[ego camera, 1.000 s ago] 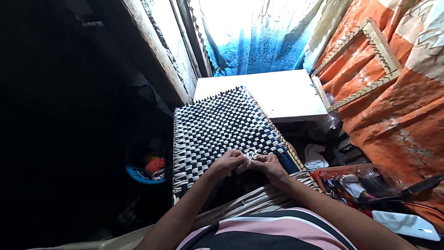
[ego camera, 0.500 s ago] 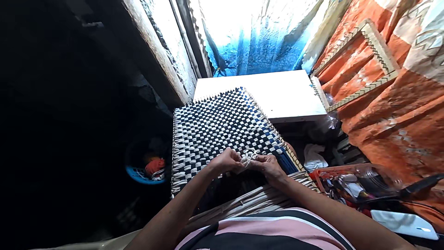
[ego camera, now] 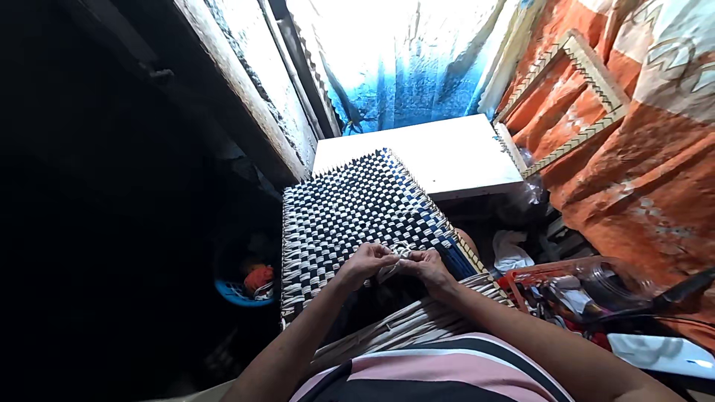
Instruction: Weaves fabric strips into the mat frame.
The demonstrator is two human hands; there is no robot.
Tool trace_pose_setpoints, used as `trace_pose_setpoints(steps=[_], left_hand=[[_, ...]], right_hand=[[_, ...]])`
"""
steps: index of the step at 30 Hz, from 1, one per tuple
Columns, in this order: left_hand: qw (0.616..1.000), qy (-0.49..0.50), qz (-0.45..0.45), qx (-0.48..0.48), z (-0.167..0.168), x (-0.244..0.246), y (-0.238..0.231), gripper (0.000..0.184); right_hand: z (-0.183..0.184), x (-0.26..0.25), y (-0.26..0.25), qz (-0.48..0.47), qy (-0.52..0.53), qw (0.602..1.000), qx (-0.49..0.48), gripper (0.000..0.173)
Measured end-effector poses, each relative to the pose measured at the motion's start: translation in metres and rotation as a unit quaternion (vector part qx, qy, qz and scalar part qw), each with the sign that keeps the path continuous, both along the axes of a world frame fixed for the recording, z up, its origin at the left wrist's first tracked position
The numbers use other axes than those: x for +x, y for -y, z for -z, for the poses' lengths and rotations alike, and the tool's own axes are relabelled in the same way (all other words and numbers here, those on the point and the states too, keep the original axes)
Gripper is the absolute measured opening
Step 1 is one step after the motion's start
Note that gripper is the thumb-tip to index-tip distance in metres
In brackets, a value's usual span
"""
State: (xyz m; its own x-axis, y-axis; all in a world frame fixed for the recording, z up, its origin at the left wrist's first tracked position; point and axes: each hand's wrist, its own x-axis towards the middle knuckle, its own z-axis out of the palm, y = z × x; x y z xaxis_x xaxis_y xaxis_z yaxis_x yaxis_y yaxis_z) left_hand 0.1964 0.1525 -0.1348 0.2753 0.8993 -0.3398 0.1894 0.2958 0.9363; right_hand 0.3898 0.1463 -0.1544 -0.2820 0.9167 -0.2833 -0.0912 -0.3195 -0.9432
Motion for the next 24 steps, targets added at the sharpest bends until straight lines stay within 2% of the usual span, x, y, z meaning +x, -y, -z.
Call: trace_pose_setpoints(steps=[5,8,11,15,17,21,24], left_hand=[[0.998,-0.05,0.026,-0.01,-0.004,-0.003,0.001,0.013],[0.999,-0.023,0.023,-0.014,-0.008,-0.001,-0.002,0.01],[0.999,0.03,-0.018,-0.031,-0.005,0.004,-0.008,0.006],[0.998,0.025,-0.033,-0.047,-0.002,0.008,-0.014,0.009],[0.999,0.021,-0.033,-0.025,-0.002,0.011,-0.013,0.01],[0.987,-0.099,-0.09,0.09,0.001,0.019,-0.013,0.012],[0.972,-0.174,-0.098,0.124,-0.002,0.023,-0.009,0.012]], right_hand=[[-0.001,-0.001,0.0,0.001,0.006,1.0,-0.003,0.011],[-0.003,-0.001,0.0,0.006,0.003,1.0,-0.013,0.01],[-0.003,0.0,-0.001,0.013,0.0,1.0,-0.024,0.01],[-0.003,-0.001,-0.001,0.017,-0.011,0.999,-0.03,0.009],[-0.003,-0.001,-0.001,0.016,-0.014,0.999,-0.03,0.009],[-0.002,0.0,-0.001,0.006,-0.01,1.0,-0.022,0.011],[-0.001,-0.001,-0.001,0.001,-0.012,1.0,-0.019,0.011]])
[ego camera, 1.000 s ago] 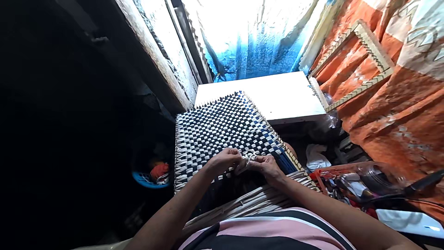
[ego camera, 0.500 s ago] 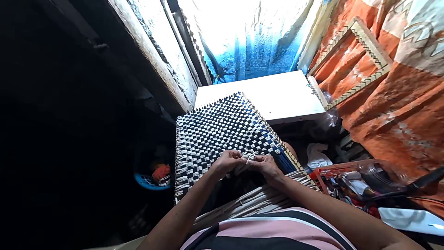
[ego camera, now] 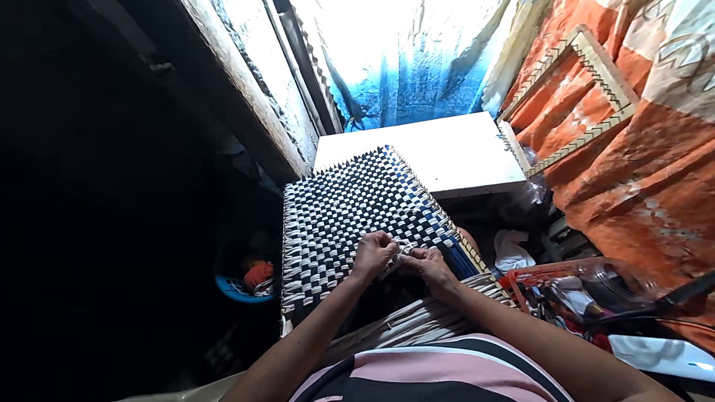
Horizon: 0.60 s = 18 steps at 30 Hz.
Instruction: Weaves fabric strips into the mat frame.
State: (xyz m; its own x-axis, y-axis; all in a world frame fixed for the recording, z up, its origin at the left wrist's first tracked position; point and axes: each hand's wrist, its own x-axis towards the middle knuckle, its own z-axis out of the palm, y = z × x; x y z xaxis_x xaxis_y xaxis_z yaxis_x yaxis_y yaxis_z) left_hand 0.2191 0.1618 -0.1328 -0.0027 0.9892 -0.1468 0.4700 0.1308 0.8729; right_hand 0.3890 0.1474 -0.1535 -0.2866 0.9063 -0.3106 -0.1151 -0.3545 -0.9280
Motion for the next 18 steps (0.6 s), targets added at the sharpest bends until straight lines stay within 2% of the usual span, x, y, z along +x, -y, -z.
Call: trace_pose_setpoints(steps=[3,8,14,18], left_hand=[[1.0,0.012,0.01,-0.016,-0.006,0.004,0.004,0.012],[0.989,0.138,-0.015,-0.059,-0.005,0.003,0.0,0.018],[0.987,0.141,-0.036,-0.072,0.003,0.0,-0.003,0.022],[0.988,0.139,0.01,-0.073,0.004,-0.003,-0.004,0.018]], right_hand=[[0.0,0.0,0.001,0.004,-0.002,1.0,0.0,0.011],[0.0,0.0,0.0,0.014,0.005,1.0,0.002,0.011],[-0.001,0.0,0.001,0.014,0.013,1.0,0.004,0.011],[-0.001,0.0,0.002,0.015,0.014,1.0,-0.002,0.012]])
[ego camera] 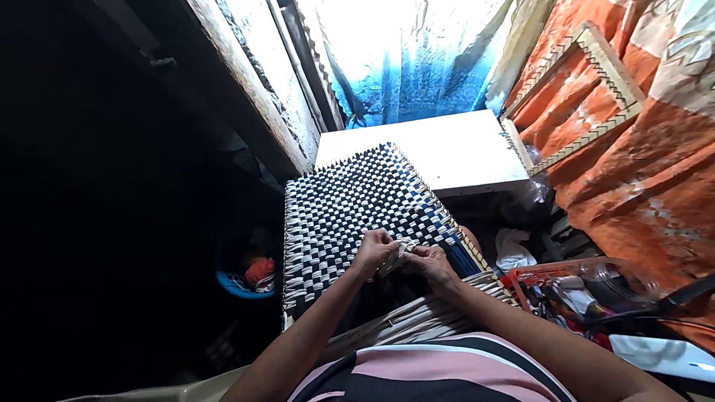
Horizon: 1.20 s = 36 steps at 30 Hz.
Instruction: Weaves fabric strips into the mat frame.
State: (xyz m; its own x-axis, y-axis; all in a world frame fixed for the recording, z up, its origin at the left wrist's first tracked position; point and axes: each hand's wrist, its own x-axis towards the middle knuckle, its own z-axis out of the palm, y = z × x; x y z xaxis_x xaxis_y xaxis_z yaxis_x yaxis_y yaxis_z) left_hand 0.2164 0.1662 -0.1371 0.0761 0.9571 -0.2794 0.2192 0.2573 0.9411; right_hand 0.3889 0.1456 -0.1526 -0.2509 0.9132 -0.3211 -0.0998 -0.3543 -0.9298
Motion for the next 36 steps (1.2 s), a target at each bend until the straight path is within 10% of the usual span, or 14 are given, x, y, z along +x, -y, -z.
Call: trace_pose_setpoints(steps=[23,36], left_hand=[[0.98,-0.049,0.193,0.013,-0.023,-0.006,0.008,0.018],[0.992,-0.004,0.095,0.08,0.001,0.001,0.015,0.016]], right_hand=[[-0.002,0.001,0.0,0.016,0.022,0.999,-0.028,0.014],[-0.006,-0.001,0.001,0.045,0.015,0.998,-0.038,0.013]])
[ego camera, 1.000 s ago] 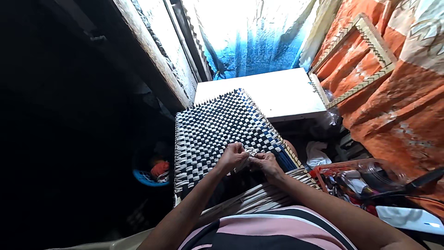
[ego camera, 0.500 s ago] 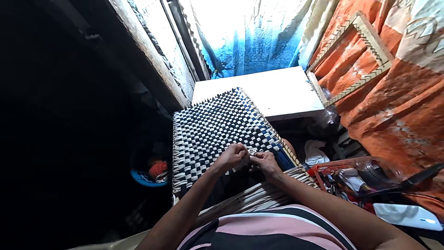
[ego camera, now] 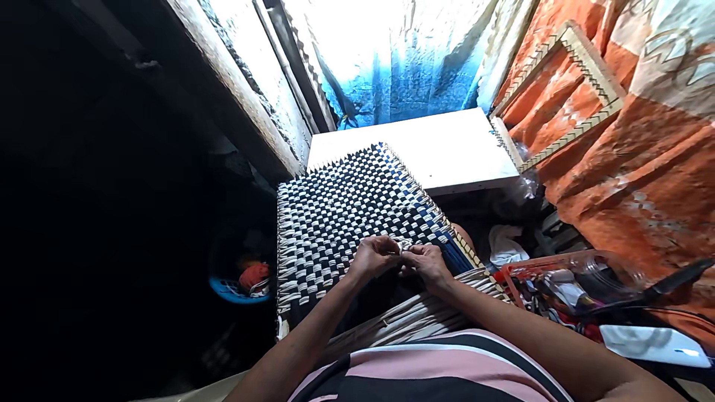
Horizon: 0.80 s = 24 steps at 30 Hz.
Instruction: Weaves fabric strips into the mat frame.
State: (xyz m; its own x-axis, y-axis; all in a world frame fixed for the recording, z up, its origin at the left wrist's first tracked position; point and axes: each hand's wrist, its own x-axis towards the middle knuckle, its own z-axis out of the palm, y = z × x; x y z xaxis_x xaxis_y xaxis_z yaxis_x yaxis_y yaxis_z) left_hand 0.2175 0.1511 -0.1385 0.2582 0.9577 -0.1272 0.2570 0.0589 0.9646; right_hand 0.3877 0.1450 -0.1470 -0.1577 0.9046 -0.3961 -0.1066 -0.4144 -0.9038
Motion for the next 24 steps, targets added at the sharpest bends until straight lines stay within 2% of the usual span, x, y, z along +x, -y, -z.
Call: trace_pose_setpoints(steps=[4,8,11,17,21,24], left_hand=[[1.0,0.008,-0.024,-0.011,-0.003,0.003,0.002,0.027],[1.0,0.002,-0.023,0.001,-0.005,0.005,0.002,0.039],[0.999,-0.038,-0.021,0.028,-0.004,0.008,0.005,0.045],[0.999,-0.014,-0.042,0.028,-0.009,0.008,0.004,0.048],[0.998,-0.043,-0.02,0.036,0.0,0.008,0.006,0.049],[0.997,-0.069,0.001,0.037,-0.001,0.007,0.004,0.042]], right_hand=[[-0.002,0.0,0.0,0.01,-0.007,1.0,0.001,0.017],[-0.005,0.002,-0.004,-0.005,0.027,1.0,-0.015,0.029],[-0.012,0.002,-0.01,-0.014,0.058,0.998,-0.038,0.025],[-0.034,0.01,-0.016,0.014,-0.055,0.995,-0.088,0.011],[-0.045,0.029,-0.029,0.014,-0.145,0.988,-0.054,0.019],[-0.069,0.054,-0.043,-0.018,-0.106,0.994,0.002,0.027]])
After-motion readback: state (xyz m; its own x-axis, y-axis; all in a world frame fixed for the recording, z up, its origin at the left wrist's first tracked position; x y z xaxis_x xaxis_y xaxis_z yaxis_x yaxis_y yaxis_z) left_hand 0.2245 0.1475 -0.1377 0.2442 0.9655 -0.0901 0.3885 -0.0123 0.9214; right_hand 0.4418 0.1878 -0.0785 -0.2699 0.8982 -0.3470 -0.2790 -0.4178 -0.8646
